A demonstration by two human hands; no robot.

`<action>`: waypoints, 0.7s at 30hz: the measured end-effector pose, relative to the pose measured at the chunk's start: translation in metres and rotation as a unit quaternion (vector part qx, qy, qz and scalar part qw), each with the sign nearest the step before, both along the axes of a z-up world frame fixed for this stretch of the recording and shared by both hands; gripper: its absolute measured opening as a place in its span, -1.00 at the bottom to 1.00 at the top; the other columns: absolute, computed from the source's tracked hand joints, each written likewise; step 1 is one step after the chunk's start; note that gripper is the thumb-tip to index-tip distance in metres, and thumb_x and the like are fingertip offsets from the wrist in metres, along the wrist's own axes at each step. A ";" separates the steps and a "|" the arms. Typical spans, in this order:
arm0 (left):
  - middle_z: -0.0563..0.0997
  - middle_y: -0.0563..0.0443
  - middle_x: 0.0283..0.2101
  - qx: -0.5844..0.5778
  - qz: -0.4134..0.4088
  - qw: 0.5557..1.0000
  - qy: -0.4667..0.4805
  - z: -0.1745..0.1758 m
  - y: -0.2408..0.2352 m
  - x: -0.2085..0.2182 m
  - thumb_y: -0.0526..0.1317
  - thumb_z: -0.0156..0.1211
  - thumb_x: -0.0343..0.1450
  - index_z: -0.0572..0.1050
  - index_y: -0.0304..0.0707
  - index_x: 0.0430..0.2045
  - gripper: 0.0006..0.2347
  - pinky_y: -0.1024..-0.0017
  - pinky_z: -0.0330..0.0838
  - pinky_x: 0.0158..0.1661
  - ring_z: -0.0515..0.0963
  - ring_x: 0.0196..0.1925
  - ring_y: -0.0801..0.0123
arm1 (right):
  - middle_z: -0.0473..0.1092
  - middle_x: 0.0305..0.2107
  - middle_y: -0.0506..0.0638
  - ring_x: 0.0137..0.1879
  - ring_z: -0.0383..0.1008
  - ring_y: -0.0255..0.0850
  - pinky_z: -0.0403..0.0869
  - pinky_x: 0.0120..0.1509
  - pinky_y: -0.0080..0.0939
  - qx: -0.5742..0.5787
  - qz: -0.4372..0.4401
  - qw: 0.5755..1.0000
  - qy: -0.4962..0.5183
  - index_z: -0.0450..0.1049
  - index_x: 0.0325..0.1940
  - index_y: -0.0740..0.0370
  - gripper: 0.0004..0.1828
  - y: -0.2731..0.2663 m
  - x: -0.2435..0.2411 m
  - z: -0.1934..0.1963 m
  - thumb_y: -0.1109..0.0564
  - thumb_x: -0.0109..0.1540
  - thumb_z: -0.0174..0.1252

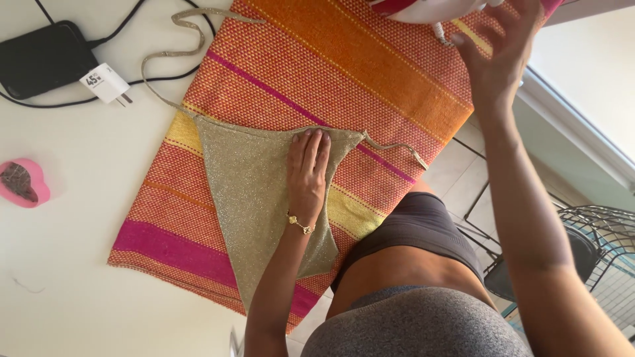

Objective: The person irons a gold glittery bikini top on a striped towel. They repeatedly smooth the fabric with their hands and use a white iron to press the garment, adjusting its position on the towel throughout the process.

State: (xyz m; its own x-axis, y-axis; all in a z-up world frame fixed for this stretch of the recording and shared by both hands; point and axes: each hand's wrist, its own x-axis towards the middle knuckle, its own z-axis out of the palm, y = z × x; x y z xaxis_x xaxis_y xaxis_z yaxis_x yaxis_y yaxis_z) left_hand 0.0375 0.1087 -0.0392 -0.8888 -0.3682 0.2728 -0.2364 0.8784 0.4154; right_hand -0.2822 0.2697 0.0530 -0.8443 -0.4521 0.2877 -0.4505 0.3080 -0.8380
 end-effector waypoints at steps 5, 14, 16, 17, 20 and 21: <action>0.55 -0.17 0.38 0.006 -0.004 1.000 0.024 -0.002 -0.001 0.001 -0.55 0.41 0.49 0.56 -0.33 0.29 -0.57 0.03 0.34 0.53 0.47 0.47 0.07 | 0.43 -0.07 0.10 0.07 0.42 -0.11 0.44 0.23 -0.06 -0.109 0.113 0.984 -0.079 0.36 0.11 0.32 -0.75 -0.022 -0.042 -0.027 0.27 0.54 0.35; 0.54 -0.13 0.42 0.005 -0.006 1.000 0.017 -0.013 -0.003 0.004 -0.55 0.45 0.44 0.54 -0.25 0.31 -0.50 0.07 0.29 0.55 0.46 0.49 0.12 | 0.50 -0.41 0.26 -0.45 0.52 0.17 0.45 -0.35 0.17 0.394 0.301 0.857 0.139 0.44 0.34 0.44 -0.36 -0.014 -0.025 0.077 -0.20 0.49 0.31; 0.55 -0.13 0.40 -0.003 -0.015 1.000 0.018 0.001 -0.009 0.004 -0.54 0.39 0.47 0.56 -0.28 0.30 -0.55 0.06 0.30 0.54 0.49 0.46 0.12 | 0.46 -0.52 0.13 -0.52 0.47 0.02 0.40 -0.42 0.03 0.499 0.308 0.803 0.105 0.39 0.28 0.24 -0.31 -0.007 0.018 0.091 -0.40 0.42 0.11; 0.57 -0.13 0.38 -0.013 -0.026 0.999 0.018 0.008 -0.012 0.004 -0.52 0.33 0.50 0.58 -0.31 0.28 -0.60 0.05 0.31 0.53 0.52 0.44 0.11 | 0.42 -0.63 0.00 -0.59 0.43 -0.14 0.35 -0.50 -0.10 0.595 0.308 0.739 0.070 0.35 0.23 0.05 -0.23 -0.004 0.039 0.098 -0.61 0.34 -0.09; 0.55 0.01 0.40 -0.011 -0.008 1.000 0.005 -0.010 -0.007 0.008 -0.40 0.30 0.50 0.55 -0.06 0.30 -0.58 0.07 0.24 0.54 0.42 0.51 0.20 | 0.56 -0.54 0.33 -0.31 0.69 0.35 0.60 -0.16 0.30 0.535 0.322 0.780 -0.037 0.40 0.14 0.06 -0.28 0.012 0.072 0.080 -0.57 0.32 0.04; 0.55 0.01 0.40 -0.010 -0.007 1.000 0.005 -0.008 -0.008 0.007 -0.40 0.30 0.50 0.55 -0.06 0.30 -0.58 0.07 0.24 0.54 0.42 0.51 0.20 | 0.56 -0.54 0.33 -0.31 0.69 0.35 0.60 -0.16 0.30 0.536 0.322 0.779 -0.038 0.40 0.14 0.06 -0.28 0.008 0.075 0.078 -0.57 0.32 0.04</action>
State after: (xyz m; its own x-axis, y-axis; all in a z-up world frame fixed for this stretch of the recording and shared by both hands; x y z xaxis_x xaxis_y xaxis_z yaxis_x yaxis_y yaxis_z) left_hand 0.0442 0.1005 -0.0477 -0.8913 -0.3499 0.2883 -0.2199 0.8897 0.4001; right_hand -0.2069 0.2776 0.1310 -0.3382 -0.7356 -0.5870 -0.7634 0.5792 -0.2860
